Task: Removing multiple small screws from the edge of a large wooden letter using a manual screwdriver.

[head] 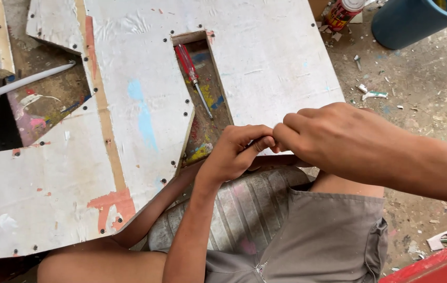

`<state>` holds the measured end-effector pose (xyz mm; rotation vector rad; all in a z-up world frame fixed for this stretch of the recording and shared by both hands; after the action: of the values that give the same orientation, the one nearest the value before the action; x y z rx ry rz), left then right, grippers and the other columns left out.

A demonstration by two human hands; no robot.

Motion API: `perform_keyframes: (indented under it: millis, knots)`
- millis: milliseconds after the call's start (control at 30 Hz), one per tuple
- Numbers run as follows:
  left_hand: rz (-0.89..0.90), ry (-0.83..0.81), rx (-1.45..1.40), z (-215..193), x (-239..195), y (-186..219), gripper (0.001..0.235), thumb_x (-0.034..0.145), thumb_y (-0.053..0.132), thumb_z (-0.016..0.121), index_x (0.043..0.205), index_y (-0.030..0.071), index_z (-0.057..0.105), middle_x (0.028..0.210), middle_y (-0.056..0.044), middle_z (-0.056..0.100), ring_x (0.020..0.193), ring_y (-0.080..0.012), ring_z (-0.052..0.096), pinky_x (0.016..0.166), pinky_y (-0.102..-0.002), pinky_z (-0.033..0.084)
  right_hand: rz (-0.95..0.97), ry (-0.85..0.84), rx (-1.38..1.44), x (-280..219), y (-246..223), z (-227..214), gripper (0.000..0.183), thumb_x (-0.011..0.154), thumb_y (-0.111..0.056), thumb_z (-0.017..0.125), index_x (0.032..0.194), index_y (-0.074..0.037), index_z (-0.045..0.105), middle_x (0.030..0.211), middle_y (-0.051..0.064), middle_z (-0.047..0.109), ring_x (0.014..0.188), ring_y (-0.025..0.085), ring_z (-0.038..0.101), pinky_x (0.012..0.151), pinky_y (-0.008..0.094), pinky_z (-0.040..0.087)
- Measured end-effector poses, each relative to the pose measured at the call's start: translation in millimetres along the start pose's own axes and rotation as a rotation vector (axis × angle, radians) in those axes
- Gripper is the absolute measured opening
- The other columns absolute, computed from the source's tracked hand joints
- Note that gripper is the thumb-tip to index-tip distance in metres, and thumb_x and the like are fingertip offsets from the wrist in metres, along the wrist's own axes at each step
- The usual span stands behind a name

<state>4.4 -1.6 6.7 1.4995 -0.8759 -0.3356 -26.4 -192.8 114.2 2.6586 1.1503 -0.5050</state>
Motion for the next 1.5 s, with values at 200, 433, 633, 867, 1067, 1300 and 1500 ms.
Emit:
perform_keyframes:
  millis: [200, 433, 633, 867, 1067, 1300, 1500]
  knots:
    - [-0.012, -0.048, -0.003, -1, 0, 7, 0.031, 0.110, 0.029, 0.046, 0.101, 0.011, 0.069, 0.092, 0.003, 0.074, 0.083, -0.0125, 0.065, 0.081, -0.029, 0.047, -0.267, 0.259, -0.321, 0, 16, 8, 0.013, 0.100, -0.019, 0.059, 0.112, -0.014, 0.059, 0.081, 0.000, 0.058, 0.058, 0.020, 0.062, 0.048, 0.037, 0.050]
    - [-0.084, 0.003, -0.166, -2, -8, 4, 0.027, 0.108, 0.028, 0.054, 0.112, 0.007, 0.070, 0.100, -0.003, 0.074, 0.096, -0.0127, 0.069, 0.087, -0.029, 0.055, 0.025, 0.264, -0.010, 6, 3, 19, 0.021, 0.102, -0.030, 0.059, 0.086, -0.018, 0.052, 0.067, -0.004, 0.057, 0.044, 0.018, 0.055, 0.034, 0.040, 0.041]
    - [-0.081, 0.132, -0.298, 7, -9, -2, 0.016, 0.103, 0.015, 0.065, 0.114, 0.004, 0.069, 0.106, -0.003, 0.073, 0.101, -0.0120, 0.066, 0.090, -0.029, 0.054, 0.185, 0.118, 0.069, 16, -2, 19, 0.035, 0.110, -0.044, 0.043, 0.091, -0.017, 0.053, 0.068, -0.002, 0.064, 0.043, 0.026, 0.059, 0.042, 0.045, 0.047]
    - [-0.054, 0.289, -0.137, 12, -12, -1, 0.017, 0.091, 0.001, 0.061, 0.081, 0.013, 0.053, 0.069, 0.006, 0.044, 0.068, -0.0068, 0.035, 0.061, -0.026, 0.029, 0.343, -0.017, 0.146, 39, -17, 8, 0.049, 0.111, -0.051, 0.034, 0.086, -0.020, 0.062, 0.071, -0.001, 0.070, 0.062, 0.035, 0.068, 0.060, 0.051, 0.052]
    - [-0.029, 0.214, -0.099, 7, -16, 0, 0.018, 0.094, -0.001, 0.056, 0.090, 0.010, 0.070, 0.069, 0.006, 0.053, 0.064, -0.0058, 0.036, 0.057, -0.026, 0.031, 0.383, -0.234, 0.051, 38, -18, -23, 0.057, 0.108, -0.063, 0.028, 0.088, -0.027, 0.067, 0.075, -0.002, 0.073, 0.066, 0.030, 0.071, 0.061, 0.046, 0.054]
    - [-0.076, 0.084, -0.116, 5, -10, -1, 0.012, 0.098, 0.004, 0.068, 0.098, 0.011, 0.077, 0.071, 0.011, 0.046, 0.068, -0.0037, 0.034, 0.060, -0.024, 0.030, -0.188, 0.123, -0.284, 15, -2, -14, 0.020, 0.095, -0.014, 0.061, 0.114, -0.014, 0.055, 0.077, -0.001, 0.058, 0.058, 0.018, 0.058, 0.046, 0.036, 0.049]
    - [-0.067, -0.043, -0.135, -6, -3, 3, 0.028, 0.096, 0.002, 0.055, 0.070, 0.010, 0.048, 0.070, 0.007, 0.028, 0.067, -0.0072, 0.022, 0.055, -0.027, 0.019, -0.522, 0.329, -0.376, 18, 17, -18, 0.008, 0.099, -0.006, 0.058, 0.096, -0.013, 0.058, 0.080, 0.001, 0.055, 0.070, 0.022, 0.055, 0.059, 0.035, 0.048]
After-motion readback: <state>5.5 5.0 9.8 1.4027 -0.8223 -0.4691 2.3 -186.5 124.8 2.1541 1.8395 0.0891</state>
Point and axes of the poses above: each hand's wrist, its own x-axis towards the middle knuckle, its own z-axis out of the palm, y = z × x, the point moved 1 cm from there along x, towards the middle knuckle
